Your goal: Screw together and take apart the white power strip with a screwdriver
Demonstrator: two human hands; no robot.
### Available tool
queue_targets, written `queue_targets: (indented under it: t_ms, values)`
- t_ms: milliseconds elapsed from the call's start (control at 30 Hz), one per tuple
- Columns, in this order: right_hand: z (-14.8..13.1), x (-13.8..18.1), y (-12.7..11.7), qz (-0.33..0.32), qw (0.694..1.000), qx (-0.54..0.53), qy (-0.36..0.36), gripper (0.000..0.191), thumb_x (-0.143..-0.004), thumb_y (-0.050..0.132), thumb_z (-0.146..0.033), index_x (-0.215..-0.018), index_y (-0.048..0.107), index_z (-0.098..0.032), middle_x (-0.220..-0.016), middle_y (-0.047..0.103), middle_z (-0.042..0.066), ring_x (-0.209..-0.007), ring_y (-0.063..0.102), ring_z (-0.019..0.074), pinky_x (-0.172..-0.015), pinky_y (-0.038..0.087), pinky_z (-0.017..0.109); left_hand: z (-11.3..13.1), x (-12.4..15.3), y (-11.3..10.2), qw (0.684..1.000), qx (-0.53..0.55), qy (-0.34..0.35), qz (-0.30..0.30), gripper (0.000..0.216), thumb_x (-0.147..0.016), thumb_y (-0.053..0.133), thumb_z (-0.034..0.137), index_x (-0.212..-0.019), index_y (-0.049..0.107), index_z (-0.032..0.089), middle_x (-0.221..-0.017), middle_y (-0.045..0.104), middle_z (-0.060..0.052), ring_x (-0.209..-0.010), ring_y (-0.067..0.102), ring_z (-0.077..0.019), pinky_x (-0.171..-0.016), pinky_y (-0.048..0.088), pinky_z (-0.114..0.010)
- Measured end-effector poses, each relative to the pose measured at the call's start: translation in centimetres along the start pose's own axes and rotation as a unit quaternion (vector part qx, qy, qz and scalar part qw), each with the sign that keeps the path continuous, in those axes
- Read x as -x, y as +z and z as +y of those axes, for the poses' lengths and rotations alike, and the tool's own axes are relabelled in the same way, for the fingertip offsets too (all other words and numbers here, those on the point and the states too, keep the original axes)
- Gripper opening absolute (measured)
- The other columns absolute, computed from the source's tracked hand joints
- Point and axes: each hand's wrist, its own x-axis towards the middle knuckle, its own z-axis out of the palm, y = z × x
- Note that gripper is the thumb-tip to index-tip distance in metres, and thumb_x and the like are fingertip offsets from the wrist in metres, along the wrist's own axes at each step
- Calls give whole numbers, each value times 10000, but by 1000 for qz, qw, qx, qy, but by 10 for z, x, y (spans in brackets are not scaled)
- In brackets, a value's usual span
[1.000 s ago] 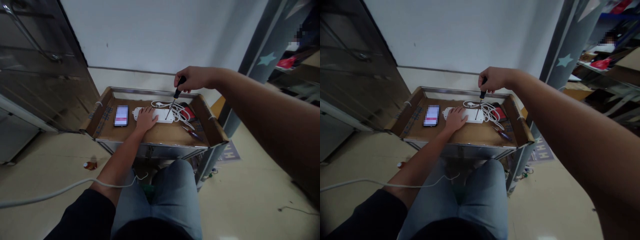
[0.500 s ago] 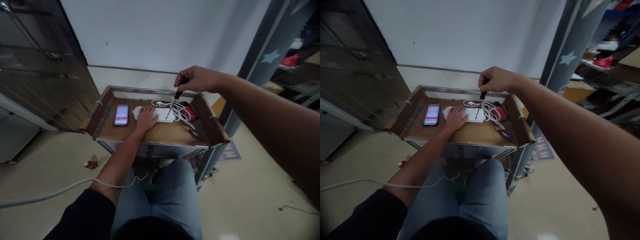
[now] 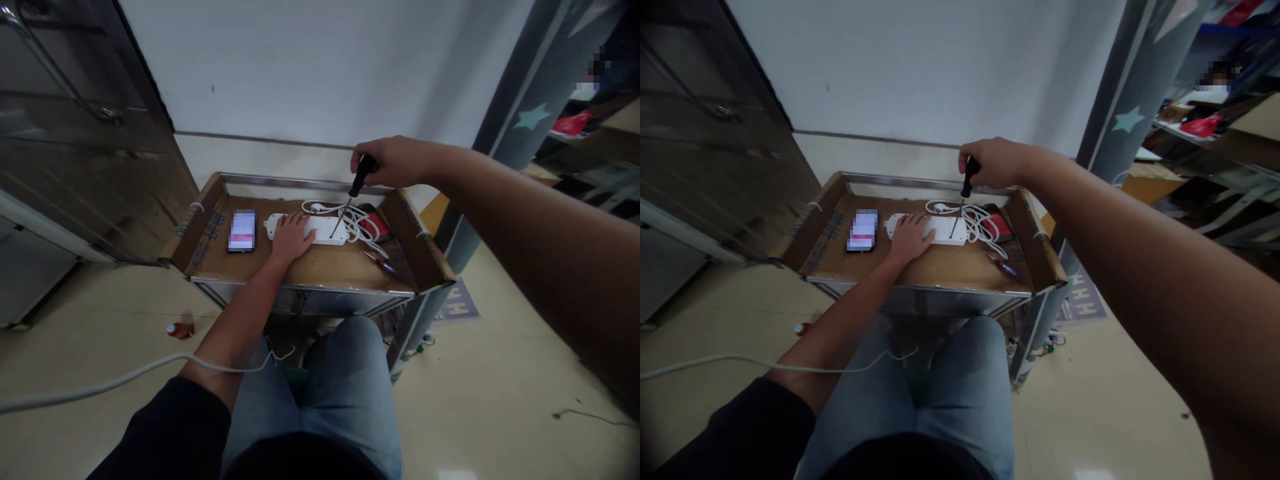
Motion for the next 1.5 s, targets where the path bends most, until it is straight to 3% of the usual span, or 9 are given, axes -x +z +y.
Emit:
queue_targets:
  t_ms: [67,133,233,333,533,1033,1167,1267,1500]
  values:
    - [2,1,3,-11,999,-33,1,287,-835,672,-140,-1120,657,-180,-790,636,5,-679,525,95,-745,423,276,0,0,0,1000,0,0,-1,511,-1030,427,455,-1429,584,176,-1497,604,-124,-1411,510,-305,-1228,322,-507]
    - [4,1,6,-11,998,-62,-1,201,-883,678,-262,-1059,662,-167,-776,644,14,-671,545,109,-713,432,275,0,0,0,1000,0,0,0,512,-1030,427,450,-1429,584,171,-1501,601,-125,-1414,507,-306,-1227,322,-508]
    - [5,2,10,24,996,-85,-10,271,-926,651,-357,-1126,671,-176,-872,681,41,-732,570,129,-760,446,291,-1,0,2,1000,-1,2,1,512,-1027,434,446,-1429,583,167,-1506,596,-128,-1414,505,-306,-1225,322,-509]
    - [5,5,14,53,992,-108,-26,451,-898,656,-255,-1338,581,-199,-1070,706,54,-860,607,146,-834,457,290,-1,0,2,1000,-1,3,2,510,-1028,435,449,-1428,583,168,-1502,597,-130,-1411,506,-308,-1223,324,-509]
    - [11,13,13,101,987,-120,-17,286,-841,629,-168,-1124,646,-133,-1073,699,92,-908,604,169,-841,450,301,-2,-1,3,1000,1,0,2,498,-1029,431,453,-1426,581,193,-1496,604,-123,-1413,502,-303,-1228,320,-506]
    - [26,27,11,123,983,-133,12,236,-806,633,-210,-1038,627,-171,-1057,695,97,-917,606,203,-858,470,335,0,-1,0,1000,9,1,1,481,-1026,446,442,-1393,601,172,-1500,589,-139,-1403,502,-319,-1231,307,-524]
    - [27,26,12,141,977,-160,17,243,-817,643,-234,-1047,626,-156,-1043,690,109,-911,606,198,-833,474,323,1,3,-4,996,38,75,5,456,-1010,500,464,-1363,622,202,-1494,585,-112,-1401,496,-285,-1215,335,-475]
    - [25,26,14,151,973,-174,17,255,-850,628,-273,-1073,615,-148,-1072,682,129,-906,601,194,-806,478,315,0,6,-4,988,69,138,6,470,-1012,511,505,-1339,635,189,-1331,669,-125,-1279,572,-269,-1130,419,-432]
    - [25,20,31,173,951,-258,2,254,-779,679,-307,-1000,629,-193,-988,678,78,-850,588,191,-830,516,360,-7,2,9,980,88,178,11,351,-1057,479,424,-1072,728,178,-1048,726,-103,-1067,628,-253,-986,469,-404]
